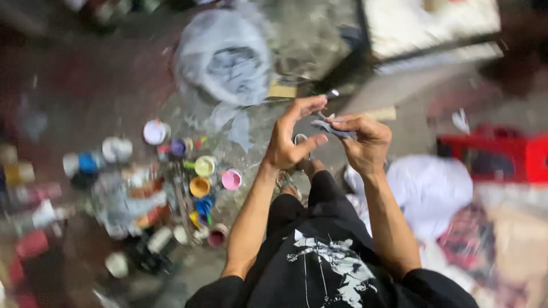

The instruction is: The person positions a screen printing frame over a blue fabric on a table. They use a wrench to tighten a clamp on the frame, then use a squeegee to spread white ink across the screen mesh.

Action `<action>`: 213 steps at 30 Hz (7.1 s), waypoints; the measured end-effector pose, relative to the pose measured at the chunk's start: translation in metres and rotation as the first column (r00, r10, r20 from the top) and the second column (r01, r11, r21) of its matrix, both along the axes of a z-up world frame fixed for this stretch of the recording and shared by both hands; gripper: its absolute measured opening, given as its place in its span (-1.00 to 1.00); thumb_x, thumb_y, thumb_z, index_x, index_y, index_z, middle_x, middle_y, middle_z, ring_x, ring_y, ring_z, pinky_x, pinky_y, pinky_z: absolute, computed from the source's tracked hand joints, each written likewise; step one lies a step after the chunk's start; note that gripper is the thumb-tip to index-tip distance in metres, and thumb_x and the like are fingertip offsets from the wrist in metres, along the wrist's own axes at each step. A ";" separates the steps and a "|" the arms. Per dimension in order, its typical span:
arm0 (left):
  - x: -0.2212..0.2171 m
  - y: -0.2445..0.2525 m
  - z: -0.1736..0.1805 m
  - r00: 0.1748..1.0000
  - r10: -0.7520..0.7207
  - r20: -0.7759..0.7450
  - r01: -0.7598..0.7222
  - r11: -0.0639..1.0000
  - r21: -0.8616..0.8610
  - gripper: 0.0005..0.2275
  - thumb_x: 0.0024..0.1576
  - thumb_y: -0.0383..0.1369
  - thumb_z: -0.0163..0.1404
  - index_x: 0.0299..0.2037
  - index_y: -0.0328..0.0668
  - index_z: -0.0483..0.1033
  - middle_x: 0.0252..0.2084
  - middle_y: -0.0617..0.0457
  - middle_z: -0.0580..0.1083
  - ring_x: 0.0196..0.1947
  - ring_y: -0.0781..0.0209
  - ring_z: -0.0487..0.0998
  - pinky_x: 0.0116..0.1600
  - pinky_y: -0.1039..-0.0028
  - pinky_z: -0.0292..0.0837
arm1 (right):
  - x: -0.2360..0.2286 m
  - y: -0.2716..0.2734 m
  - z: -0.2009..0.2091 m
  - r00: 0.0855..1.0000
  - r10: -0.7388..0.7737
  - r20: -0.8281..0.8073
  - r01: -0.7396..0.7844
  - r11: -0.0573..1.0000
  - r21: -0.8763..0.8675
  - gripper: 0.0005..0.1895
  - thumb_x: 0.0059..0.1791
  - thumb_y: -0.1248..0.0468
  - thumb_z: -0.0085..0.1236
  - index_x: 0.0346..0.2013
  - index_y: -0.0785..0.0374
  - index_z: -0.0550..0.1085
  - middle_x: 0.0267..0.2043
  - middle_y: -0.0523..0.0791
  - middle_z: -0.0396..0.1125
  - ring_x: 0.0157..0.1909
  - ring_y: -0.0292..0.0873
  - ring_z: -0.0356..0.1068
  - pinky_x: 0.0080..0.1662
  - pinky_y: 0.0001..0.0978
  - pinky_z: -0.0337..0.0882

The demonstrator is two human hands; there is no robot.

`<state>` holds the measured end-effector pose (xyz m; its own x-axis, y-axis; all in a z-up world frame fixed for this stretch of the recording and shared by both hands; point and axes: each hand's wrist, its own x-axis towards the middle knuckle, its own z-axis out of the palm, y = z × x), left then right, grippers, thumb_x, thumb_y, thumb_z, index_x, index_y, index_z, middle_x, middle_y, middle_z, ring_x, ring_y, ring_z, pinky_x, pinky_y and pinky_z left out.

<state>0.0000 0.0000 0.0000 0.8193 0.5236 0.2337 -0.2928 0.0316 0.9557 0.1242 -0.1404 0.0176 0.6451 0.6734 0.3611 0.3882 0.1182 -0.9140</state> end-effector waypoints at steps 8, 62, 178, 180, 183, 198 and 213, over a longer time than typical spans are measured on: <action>0.076 -0.167 -0.032 0.872 -0.407 -0.272 0.259 0.855 -0.450 -0.82 0.26 -0.25 0.08 -0.23 -0.17 0.61 -0.37 -0.05 0.61 -0.28 0.16 0.67 -0.09 0.32 0.60 | 0.007 -0.168 0.014 0.677 -0.567 0.470 0.606 0.791 0.082 -0.72 -0.27 0.66 0.33 -0.49 0.22 0.64 -0.41 -0.13 0.47 -0.36 -0.08 0.50 -0.21 -0.33 0.52; 0.895 -0.360 0.018 0.987 -0.138 0.078 0.002 0.504 0.864 -0.78 0.24 -0.56 -0.06 -0.02 -0.13 0.60 -0.09 0.01 0.62 -0.07 0.14 0.67 -0.03 0.53 0.57 | 0.784 -0.362 0.073 0.955 -0.272 -0.115 0.226 0.923 -0.311 0.35 -0.14 -0.69 -0.58 0.49 0.23 -0.64 0.54 0.29 -0.34 0.49 0.48 -0.11 0.41 0.28 -0.01; 1.987 0.290 -0.292 -0.217 -0.515 -0.829 0.734 0.473 -0.486 -0.77 0.28 -0.46 -0.08 0.10 -0.38 0.43 -0.01 -0.50 0.53 0.03 -0.36 0.59 0.14 -0.08 0.48 | 1.635 -0.009 -0.265 -0.800 -0.394 -0.452 0.598 -0.579 -0.554 -0.84 -0.10 0.24 0.45 -0.33 0.07 0.58 -0.52 -0.21 0.43 -0.50 -0.33 0.47 -0.42 -0.50 0.54; 2.005 0.302 -0.303 -0.252 -0.477 -0.842 0.752 0.451 -0.481 -0.74 0.29 -0.42 -0.05 0.14 -0.35 0.41 0.03 -0.50 0.52 0.07 -0.39 0.56 0.16 -0.11 0.46 | 1.644 0.002 -0.251 -0.832 -0.344 -0.435 0.553 -0.579 -0.599 -0.70 -0.17 0.15 0.51 -0.29 0.16 0.55 -0.40 -0.10 0.51 -0.46 -0.26 0.54 -0.37 -0.45 0.60; 2.017 0.317 -0.311 -0.265 -0.449 -0.853 0.743 0.468 -0.478 -0.75 0.26 -0.46 -0.01 0.10 -0.42 0.42 0.03 -0.55 0.51 0.07 -0.47 0.54 0.16 -0.14 0.45 | 1.627 0.011 -0.265 -0.882 -0.271 -0.385 0.463 -0.644 -0.609 -0.39 -0.16 0.00 0.58 -0.01 0.22 0.47 -0.17 0.01 0.49 -0.21 -0.10 0.60 -0.20 -0.27 0.61; 1.981 0.303 -0.265 -0.139 -0.177 -0.974 0.645 0.730 -0.224 -0.79 0.30 -0.49 -0.13 0.05 -0.48 0.44 -0.10 -0.40 0.56 -0.14 -0.27 0.63 -0.03 0.08 0.59 | 1.613 -0.315 -0.149 -0.039 -0.952 0.305 -0.098 -0.300 -0.949 -0.21 -0.04 -0.38 0.18 -0.09 0.37 0.57 0.10 0.25 0.38 0.24 0.37 0.12 0.24 0.25 0.04; 1.948 0.238 -0.247 -0.195 0.135 -0.971 0.942 -0.252 -0.224 -0.64 0.14 -0.03 -0.04 -0.11 -0.08 0.64 -0.08 0.00 0.65 0.01 0.05 0.63 0.08 0.23 0.43 | 1.593 -0.244 -0.038 -0.156 -0.875 0.459 0.254 -0.485 -0.837 -0.25 -0.01 -0.15 0.42 -0.08 0.60 0.51 -0.10 0.31 0.44 -0.06 0.37 0.42 -0.05 0.22 0.41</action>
